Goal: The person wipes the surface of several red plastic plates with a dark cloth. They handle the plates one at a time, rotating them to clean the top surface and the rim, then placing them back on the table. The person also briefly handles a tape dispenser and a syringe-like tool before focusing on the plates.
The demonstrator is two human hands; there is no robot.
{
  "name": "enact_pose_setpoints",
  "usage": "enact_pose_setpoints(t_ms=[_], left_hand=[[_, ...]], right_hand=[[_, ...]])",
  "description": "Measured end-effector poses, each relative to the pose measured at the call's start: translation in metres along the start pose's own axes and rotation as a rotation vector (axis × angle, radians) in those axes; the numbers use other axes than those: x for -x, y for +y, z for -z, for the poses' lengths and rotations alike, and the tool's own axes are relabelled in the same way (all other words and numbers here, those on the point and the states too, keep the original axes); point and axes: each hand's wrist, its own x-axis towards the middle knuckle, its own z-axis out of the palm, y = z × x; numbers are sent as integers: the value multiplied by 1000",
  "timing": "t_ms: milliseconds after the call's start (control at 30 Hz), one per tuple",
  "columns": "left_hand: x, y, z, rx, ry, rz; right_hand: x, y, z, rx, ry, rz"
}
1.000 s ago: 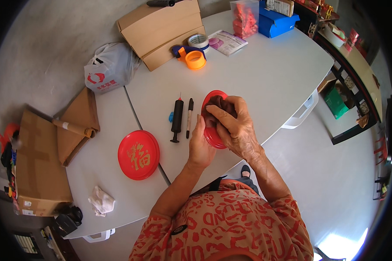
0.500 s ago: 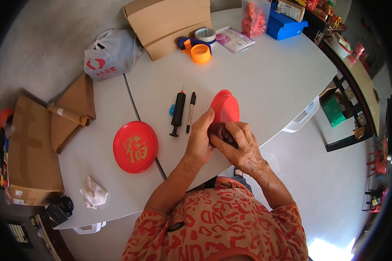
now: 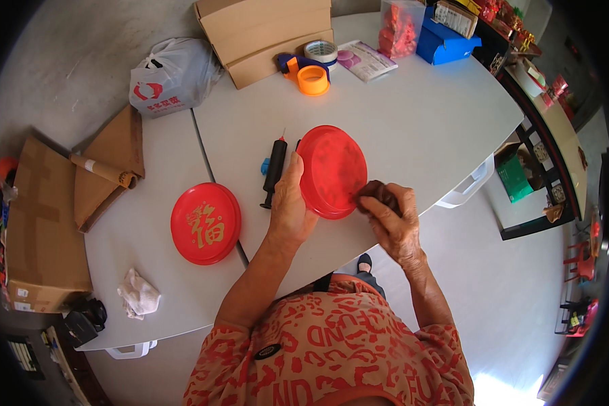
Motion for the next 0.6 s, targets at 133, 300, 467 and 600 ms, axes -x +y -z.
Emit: enact_pose_setpoints(t_ms=[133, 300, 467, 600], left_hand=[[3, -2, -8, 24, 92, 40], [-2, -1, 14, 244, 32, 46], [-1, -2, 10, 301, 88, 14], [-2, -9, 9, 249, 53, -65]], right_hand=[[-5, -24, -18, -146, 21, 60], [4, -2, -14, 7, 43, 123], [4, -6, -14, 9, 74, -87], [8, -30, -26, -38, 35, -43]])
